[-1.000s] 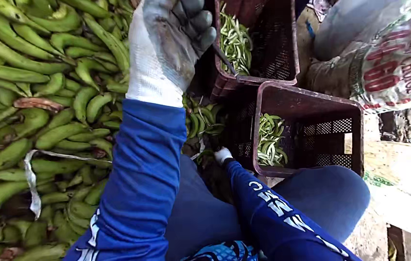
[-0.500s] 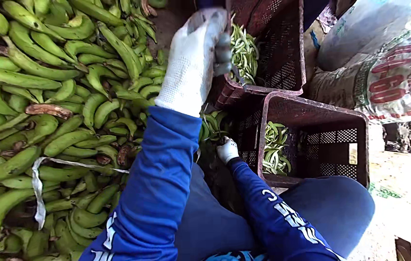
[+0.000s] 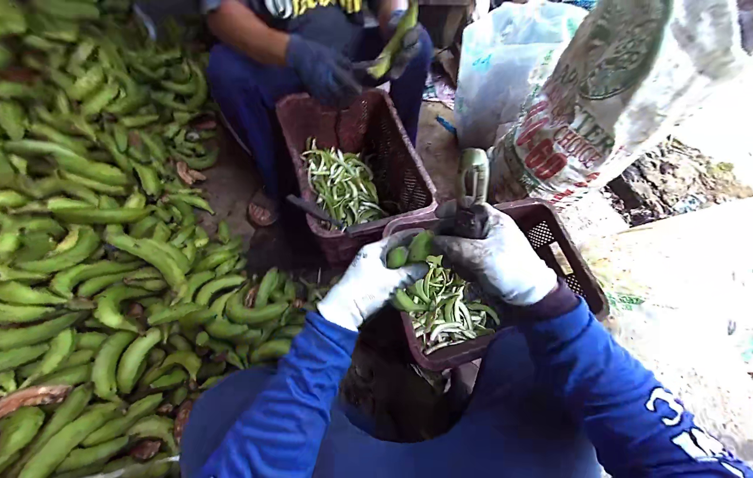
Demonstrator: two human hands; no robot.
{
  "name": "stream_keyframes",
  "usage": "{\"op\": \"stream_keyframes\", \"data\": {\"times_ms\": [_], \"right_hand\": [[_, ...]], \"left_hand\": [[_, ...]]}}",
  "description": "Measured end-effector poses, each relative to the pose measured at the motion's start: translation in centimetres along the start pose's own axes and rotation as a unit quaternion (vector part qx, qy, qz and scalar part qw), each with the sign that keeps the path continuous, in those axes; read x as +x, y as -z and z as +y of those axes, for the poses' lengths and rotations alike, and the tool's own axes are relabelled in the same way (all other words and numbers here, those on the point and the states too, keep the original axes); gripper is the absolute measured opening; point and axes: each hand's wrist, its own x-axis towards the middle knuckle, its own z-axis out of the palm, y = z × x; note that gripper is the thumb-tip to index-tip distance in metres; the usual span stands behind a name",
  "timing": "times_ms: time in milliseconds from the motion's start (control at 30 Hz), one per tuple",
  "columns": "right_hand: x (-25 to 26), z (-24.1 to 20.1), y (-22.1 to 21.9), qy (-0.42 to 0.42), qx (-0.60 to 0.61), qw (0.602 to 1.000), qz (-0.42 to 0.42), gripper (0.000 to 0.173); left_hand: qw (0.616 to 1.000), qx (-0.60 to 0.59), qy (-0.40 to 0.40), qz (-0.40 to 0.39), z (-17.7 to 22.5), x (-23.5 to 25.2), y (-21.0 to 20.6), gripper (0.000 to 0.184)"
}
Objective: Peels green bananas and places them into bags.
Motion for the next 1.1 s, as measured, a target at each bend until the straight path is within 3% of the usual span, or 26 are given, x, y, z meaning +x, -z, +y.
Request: {"op": "stream_keyframes", "data": {"times_ms": [100,167,233,367,500,567,633,667,733,800,900,1000,1100], "right_hand": [[0.2,4.7,0.9,-0.102,-0.034,0.988,0.108,0.057],[0.2,6.7,1.2,-0.153,-0.032,0.980,0.121,0.050],[-0.5,6.8,1.0,-0.137,-0.050,0.984,0.104,0.040],[-0.8,6.2,0.1,-0.098,-0.130,0.985,0.050,0.042],[-1.3,5.9,-1.2,-0.092,-0.172,0.981,0.020,0.042],[-0.9,6.9,-1.6,-0.170,-0.205,0.960,-0.085,0.040],[-0.8,9.4,-2.6,-0.262,-0.263,0.900,-0.230,0.045],[-0.6,9.9,-3.1,-0.279,-0.274,0.886,-0.251,0.047],[-0.4,9.0,-3.3,-0.248,-0.244,0.917,-0.195,0.047],[-0.1,7.7,-2.8,-0.152,-0.201,0.963,-0.100,0.044],[-0.3,7.6,-2.8,-0.003,-0.166,0.986,-0.011,0.040],[-1.1,7.3,-3.4,0.099,-0.158,0.982,-0.005,0.039],[-1.7,7.2,-4.2,0.130,-0.168,0.977,-0.028,0.039]], "left_hand": [[0.995,-0.016,0.042,0.093,-0.3,1.6,-2.9,0.049],[0.985,-0.008,0.056,0.164,-0.7,2.9,-3.0,0.053],[0.974,0.007,0.047,0.219,-1.1,3.6,-2.9,0.052],[0.953,0.031,-0.003,0.301,-0.6,5.2,-3.6,0.054],[0.946,0.034,-0.110,0.302,-0.5,5.6,-4.9,0.057],[0.940,0.017,-0.133,0.313,0.0,5.2,-5.2,0.051],[0.936,-0.015,-0.145,0.320,0.9,4.4,-4.5,0.053],[0.934,-0.042,-0.143,0.326,1.6,4.5,-3.4,0.057],[0.938,-0.107,-0.118,0.308,1.9,4.4,-0.4,0.064],[0.942,-0.184,-0.057,0.274,1.1,3.5,1.5,0.054],[0.934,-0.290,0.001,0.210,0.2,2.3,2.3,0.042],[0.934,-0.300,0.013,0.191,0.1,1.9,2.4,0.050],[0.928,-0.298,0.008,0.222,0.7,2.2,2.0,0.047]]}}
